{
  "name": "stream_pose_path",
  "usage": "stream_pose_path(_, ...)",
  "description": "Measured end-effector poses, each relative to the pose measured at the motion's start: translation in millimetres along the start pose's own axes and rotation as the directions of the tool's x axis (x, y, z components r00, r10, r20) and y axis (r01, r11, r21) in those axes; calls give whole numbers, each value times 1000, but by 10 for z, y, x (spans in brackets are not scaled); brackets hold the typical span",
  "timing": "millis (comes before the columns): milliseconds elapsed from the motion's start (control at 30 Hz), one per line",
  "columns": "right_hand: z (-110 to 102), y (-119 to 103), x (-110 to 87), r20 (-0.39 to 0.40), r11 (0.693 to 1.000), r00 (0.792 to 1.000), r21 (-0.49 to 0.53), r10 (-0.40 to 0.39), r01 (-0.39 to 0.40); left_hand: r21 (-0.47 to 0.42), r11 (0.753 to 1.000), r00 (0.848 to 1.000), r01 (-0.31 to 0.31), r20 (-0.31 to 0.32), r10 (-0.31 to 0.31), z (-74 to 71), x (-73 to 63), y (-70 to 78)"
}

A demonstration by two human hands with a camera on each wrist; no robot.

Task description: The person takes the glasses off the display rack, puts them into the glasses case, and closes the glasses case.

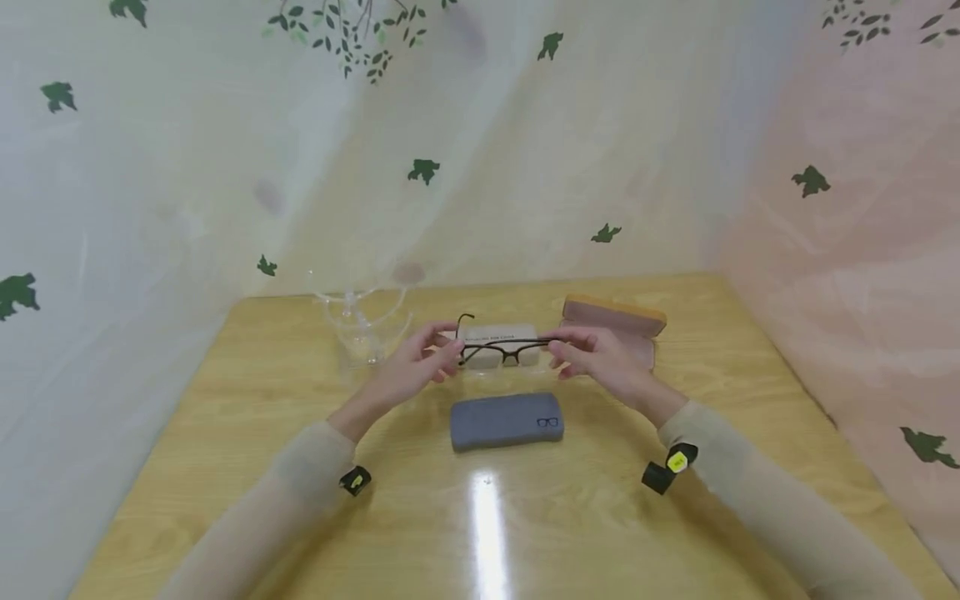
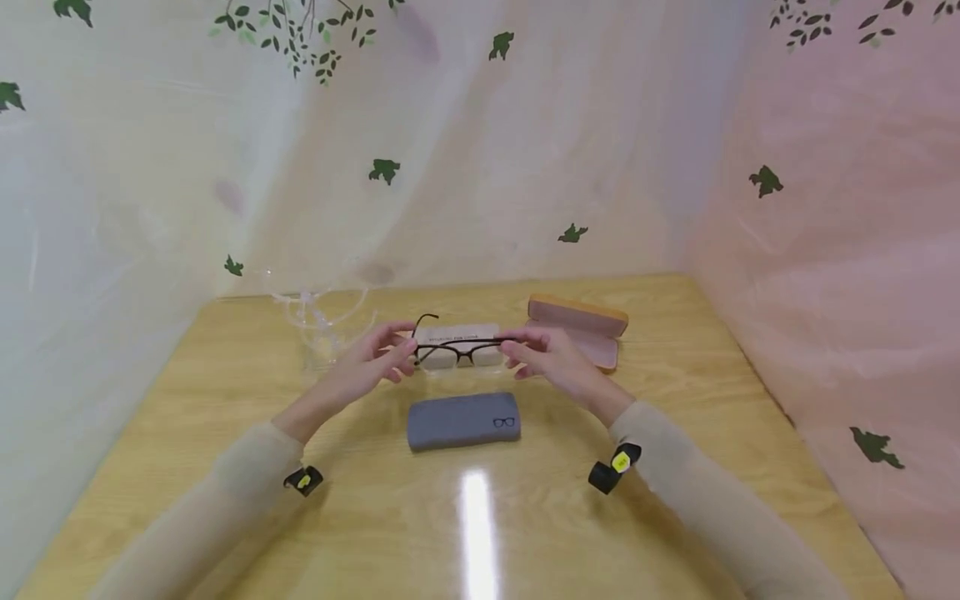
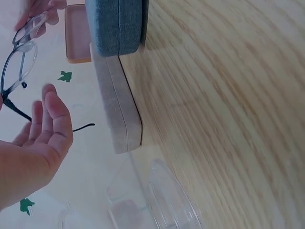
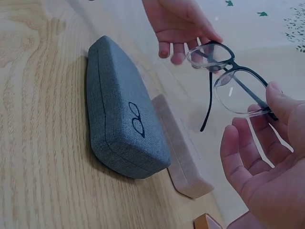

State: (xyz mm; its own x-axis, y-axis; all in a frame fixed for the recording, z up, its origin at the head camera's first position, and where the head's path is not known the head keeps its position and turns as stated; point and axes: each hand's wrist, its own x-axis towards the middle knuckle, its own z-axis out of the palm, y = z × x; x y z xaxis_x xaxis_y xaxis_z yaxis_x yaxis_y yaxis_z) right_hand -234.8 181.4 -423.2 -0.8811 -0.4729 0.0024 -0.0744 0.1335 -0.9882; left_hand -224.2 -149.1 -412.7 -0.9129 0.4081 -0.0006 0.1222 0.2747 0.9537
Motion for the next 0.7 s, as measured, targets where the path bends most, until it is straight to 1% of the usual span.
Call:
stream_pose_path(100, -20, -8, 27, -7, 1000, 1000, 14, -18, 18, 28, 1000, 1000, -6, -21, 6, 23, 18, 19)
stream_pose_path(167, -33, -22, 31, -6, 1000, 1000, 23, -20, 20, 30, 1000, 999, -9, -31, 10, 40, 33, 25)
stream_pose_path(333, -52, -29, 15, -33, 999, 999, 33, -10, 11, 29, 1000, 999, 6, -47, -4, 98, 64, 54)
stream_pose_path(400, -52, -24, 17, -36, 999, 999, 42, -9, 10, 32, 999, 998, 24, -52, -22, 109, 75, 58)
stream_pose_path(433, -52, -23, 18, -36, 999, 999, 47, -12, 14, 27, 999, 999, 22, -51, -21, 114, 83, 56)
stream_pose_path(500, -53, -20, 26, -37, 998, 999, 66, -21, 23, 9, 1000, 999, 9, -40, -8, 121, 99, 55)
stream_pose_path(600, -64, -13, 37, -42, 995, 999, 94, -31, 35, -42, 998, 999, -38, -17, 37, 134, 132, 49)
stream_pose_path(700, -77, -8, 43, -47, 992, 999, 126, -23, 29, -71, 995, 998, -65, -4, 65, 144, 149, 46)
